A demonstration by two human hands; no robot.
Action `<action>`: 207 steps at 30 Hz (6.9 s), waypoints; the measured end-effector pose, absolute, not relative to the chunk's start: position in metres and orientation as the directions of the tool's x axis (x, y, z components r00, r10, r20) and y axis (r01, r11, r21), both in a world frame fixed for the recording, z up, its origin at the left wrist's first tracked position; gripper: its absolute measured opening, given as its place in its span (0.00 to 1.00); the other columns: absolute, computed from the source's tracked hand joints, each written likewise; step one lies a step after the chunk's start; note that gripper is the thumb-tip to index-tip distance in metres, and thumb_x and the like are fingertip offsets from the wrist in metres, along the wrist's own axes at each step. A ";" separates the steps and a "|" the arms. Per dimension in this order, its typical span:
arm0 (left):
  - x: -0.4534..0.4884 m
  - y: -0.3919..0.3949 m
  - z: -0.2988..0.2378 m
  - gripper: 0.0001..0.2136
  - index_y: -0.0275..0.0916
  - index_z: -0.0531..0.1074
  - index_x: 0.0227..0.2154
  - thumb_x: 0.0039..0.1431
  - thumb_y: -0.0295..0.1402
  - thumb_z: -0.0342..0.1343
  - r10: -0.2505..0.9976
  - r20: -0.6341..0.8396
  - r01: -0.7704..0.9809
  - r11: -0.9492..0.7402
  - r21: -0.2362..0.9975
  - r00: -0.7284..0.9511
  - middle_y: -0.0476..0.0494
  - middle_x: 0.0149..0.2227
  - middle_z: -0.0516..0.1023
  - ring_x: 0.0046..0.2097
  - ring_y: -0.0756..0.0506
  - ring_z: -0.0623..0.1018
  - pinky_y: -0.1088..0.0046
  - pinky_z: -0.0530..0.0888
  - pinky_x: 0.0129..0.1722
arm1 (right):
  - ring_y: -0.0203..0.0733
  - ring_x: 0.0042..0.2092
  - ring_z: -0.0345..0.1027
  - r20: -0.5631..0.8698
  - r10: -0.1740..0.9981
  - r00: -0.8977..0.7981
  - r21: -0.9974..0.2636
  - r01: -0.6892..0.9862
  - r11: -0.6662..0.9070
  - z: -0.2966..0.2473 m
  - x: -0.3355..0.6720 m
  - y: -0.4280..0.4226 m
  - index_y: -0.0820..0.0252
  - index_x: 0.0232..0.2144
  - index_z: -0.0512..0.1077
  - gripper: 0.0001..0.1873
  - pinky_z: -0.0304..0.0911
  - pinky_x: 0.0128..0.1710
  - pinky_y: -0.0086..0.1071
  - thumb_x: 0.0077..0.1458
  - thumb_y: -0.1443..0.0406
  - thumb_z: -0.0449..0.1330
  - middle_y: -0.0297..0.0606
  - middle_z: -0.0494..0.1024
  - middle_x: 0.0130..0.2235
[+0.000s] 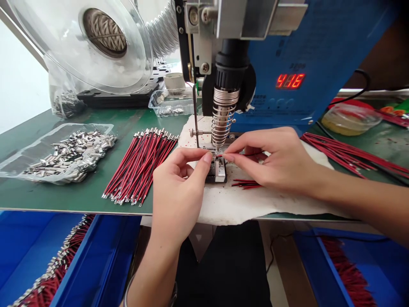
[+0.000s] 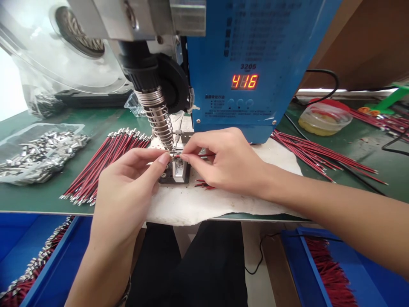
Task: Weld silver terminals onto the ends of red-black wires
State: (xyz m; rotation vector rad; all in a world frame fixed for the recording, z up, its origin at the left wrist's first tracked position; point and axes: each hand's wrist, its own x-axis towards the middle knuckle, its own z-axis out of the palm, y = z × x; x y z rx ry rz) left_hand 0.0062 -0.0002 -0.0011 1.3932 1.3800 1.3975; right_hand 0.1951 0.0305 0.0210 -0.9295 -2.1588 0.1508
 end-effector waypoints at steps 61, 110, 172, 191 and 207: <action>0.006 -0.002 -0.002 0.08 0.42 0.80 0.35 0.60 0.40 0.65 0.965 0.207 0.185 -0.177 0.967 -0.159 0.47 0.33 0.80 0.26 0.52 0.72 0.76 0.62 0.22 | 0.33 0.24 0.68 0.558 0.729 -0.397 -0.434 0.609 0.664 0.021 0.195 0.026 0.57 0.33 0.80 0.05 0.64 0.26 0.31 0.61 0.67 0.64 0.30 0.81 0.28; 0.003 -0.002 -0.001 0.05 0.45 0.82 0.35 0.59 0.38 0.66 0.975 0.188 0.131 -0.172 0.976 -0.120 0.50 0.23 0.71 0.23 0.53 0.61 0.75 0.56 0.21 | 0.42 0.37 0.78 0.721 0.457 -0.522 -0.098 0.575 0.812 0.018 0.199 0.031 0.52 0.35 0.79 0.10 0.72 0.39 0.37 0.62 0.71 0.60 0.34 0.85 0.36; 0.004 -0.002 -0.003 0.11 0.41 0.80 0.36 0.61 0.43 0.64 0.965 0.231 0.172 -0.208 0.963 -0.125 0.46 0.32 0.78 0.25 0.52 0.66 0.75 0.61 0.21 | 0.38 0.32 0.75 0.591 0.438 -0.677 -0.084 0.488 0.869 0.022 0.206 0.043 0.56 0.38 0.75 0.08 0.68 0.31 0.32 0.66 0.70 0.57 0.34 0.83 0.35; 0.004 -0.003 -0.003 0.09 0.42 0.79 0.34 0.61 0.42 0.64 0.963 0.241 0.199 -0.214 0.956 -0.120 0.47 0.33 0.80 0.28 0.51 0.71 0.75 0.62 0.23 | 0.37 0.30 0.73 0.574 0.448 -0.685 -0.084 0.495 0.865 0.027 0.206 0.042 0.56 0.36 0.76 0.07 0.66 0.30 0.32 0.65 0.70 0.58 0.34 0.82 0.34; 0.005 -0.002 -0.003 0.17 0.39 0.72 0.25 0.67 0.44 0.58 0.976 0.186 0.038 -0.183 0.982 -0.113 0.48 0.26 0.73 0.23 0.53 0.62 0.72 0.57 0.21 | 0.38 0.31 0.74 0.566 0.452 -0.689 -0.094 0.491 0.866 0.027 0.206 0.042 0.57 0.36 0.75 0.07 0.66 0.30 0.32 0.65 0.70 0.58 0.35 0.83 0.35</action>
